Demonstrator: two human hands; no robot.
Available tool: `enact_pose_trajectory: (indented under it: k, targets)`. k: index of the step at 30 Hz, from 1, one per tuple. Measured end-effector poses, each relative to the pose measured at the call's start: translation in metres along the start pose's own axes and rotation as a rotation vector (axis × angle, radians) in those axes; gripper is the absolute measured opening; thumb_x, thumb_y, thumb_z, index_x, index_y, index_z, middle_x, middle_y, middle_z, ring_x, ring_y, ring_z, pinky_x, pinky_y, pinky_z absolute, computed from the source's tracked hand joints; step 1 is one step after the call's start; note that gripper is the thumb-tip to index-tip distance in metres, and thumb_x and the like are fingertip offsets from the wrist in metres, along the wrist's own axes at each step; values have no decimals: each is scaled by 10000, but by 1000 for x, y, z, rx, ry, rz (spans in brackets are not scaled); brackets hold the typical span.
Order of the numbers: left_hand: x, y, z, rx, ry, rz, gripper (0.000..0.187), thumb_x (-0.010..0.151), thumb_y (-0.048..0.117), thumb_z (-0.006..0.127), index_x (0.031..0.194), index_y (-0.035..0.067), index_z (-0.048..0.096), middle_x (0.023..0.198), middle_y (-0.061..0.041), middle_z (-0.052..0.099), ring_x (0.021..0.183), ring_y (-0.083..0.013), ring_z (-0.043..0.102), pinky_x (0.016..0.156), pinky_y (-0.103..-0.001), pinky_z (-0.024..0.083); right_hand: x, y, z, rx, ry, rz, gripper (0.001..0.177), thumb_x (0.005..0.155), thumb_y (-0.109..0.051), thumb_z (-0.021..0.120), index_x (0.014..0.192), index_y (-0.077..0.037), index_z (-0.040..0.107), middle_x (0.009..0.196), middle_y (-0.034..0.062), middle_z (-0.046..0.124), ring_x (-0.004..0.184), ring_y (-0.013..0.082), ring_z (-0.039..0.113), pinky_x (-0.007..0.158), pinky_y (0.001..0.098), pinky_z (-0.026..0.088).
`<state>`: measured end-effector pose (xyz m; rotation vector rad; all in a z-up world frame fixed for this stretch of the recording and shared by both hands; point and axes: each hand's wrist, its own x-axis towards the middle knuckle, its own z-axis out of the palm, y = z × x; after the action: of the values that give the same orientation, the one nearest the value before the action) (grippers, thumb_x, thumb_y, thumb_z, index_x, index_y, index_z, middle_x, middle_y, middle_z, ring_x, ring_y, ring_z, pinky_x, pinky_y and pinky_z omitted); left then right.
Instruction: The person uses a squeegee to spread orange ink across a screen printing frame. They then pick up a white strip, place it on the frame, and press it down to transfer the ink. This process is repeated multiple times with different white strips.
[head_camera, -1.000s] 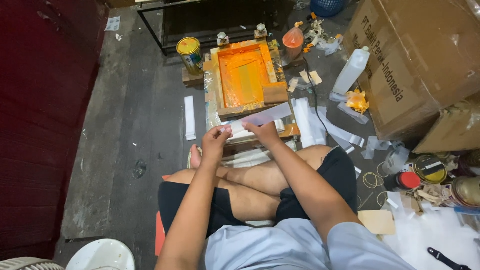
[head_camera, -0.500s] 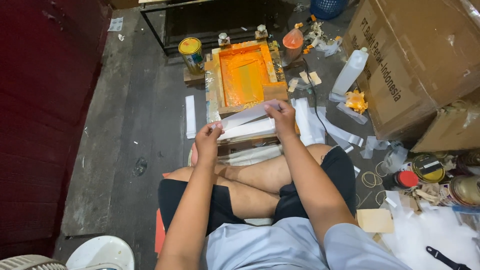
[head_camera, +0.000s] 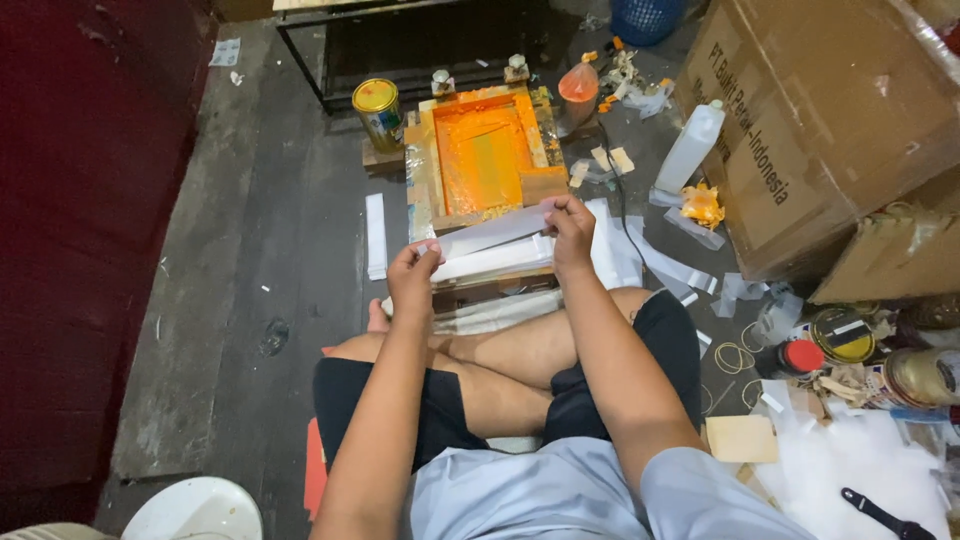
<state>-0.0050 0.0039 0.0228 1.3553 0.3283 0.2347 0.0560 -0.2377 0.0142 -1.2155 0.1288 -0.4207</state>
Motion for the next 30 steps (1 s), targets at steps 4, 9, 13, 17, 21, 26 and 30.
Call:
enact_pose_trajectory:
  k: [4, 9, 13, 17, 21, 26, 30]
  targets:
    - [3, 4, 13, -103, -30, -27, 211, 891, 129, 755, 1090, 58, 756, 800, -11, 637, 771, -100, 666, 830, -265, 571, 3, -1, -4, 25, 65, -32, 219, 736, -110, 605, 914, -41, 713, 621, 21, 517, 484, 80, 506, 482, 191, 417]
    - [-8, 23, 19, -77, -83, 9, 175, 858, 76, 752, 1031, 51, 762, 729, 4, 563, 744, -87, 620, 805, -254, 566, 21, 29, -18, 48, 81, -84, 189, 734, -123, 603, 901, -69, 675, 637, 45, 508, 476, 102, 493, 471, 201, 391]
    - [8, 19, 1, 133, -110, -40, 220, 797, 47, 737, 1013, 72, 776, 704, 19, 499, 702, -72, 546, 706, -251, 519, 10, 12, -7, 8, 103, -75, 157, 756, -118, 613, 887, -69, 687, 602, 23, 500, 473, 83, 496, 467, 184, 379]
    - [45, 6, -30, 573, -287, 70, 173, 792, 144, 782, 960, 184, 795, 756, -16, 687, 737, -154, 668, 707, -325, 549, -7, -15, 16, -186, 33, -91, 140, 812, -46, 660, 930, -63, 734, 678, 31, 595, 566, 84, 568, 537, 191, 415]
    - [84, -1, -65, 922, -372, 216, 173, 797, 123, 734, 952, 186, 775, 828, -37, 736, 881, -281, 735, 818, -412, 559, -15, -15, 45, -431, -91, -113, 173, 829, -18, 719, 976, -76, 790, 757, 55, 684, 665, 109, 647, 637, 241, 493]
    - [99, -15, -87, 645, -183, 38, 166, 746, 48, 748, 887, 119, 700, 791, -55, 696, 821, -257, 714, 765, -381, 550, 3, 10, 118, -547, -323, -225, 172, 867, -77, 793, 1030, -129, 803, 867, 63, 719, 740, 168, 693, 643, 268, 564]
    - [135, -66, -116, 611, -12, -122, 172, 717, 116, 769, 819, 253, 749, 726, 53, 748, 781, -169, 749, 724, -291, 565, 29, 40, 176, -670, -515, -355, 154, 885, -113, 833, 1024, -175, 811, 909, 26, 751, 752, 173, 715, 632, 262, 592]
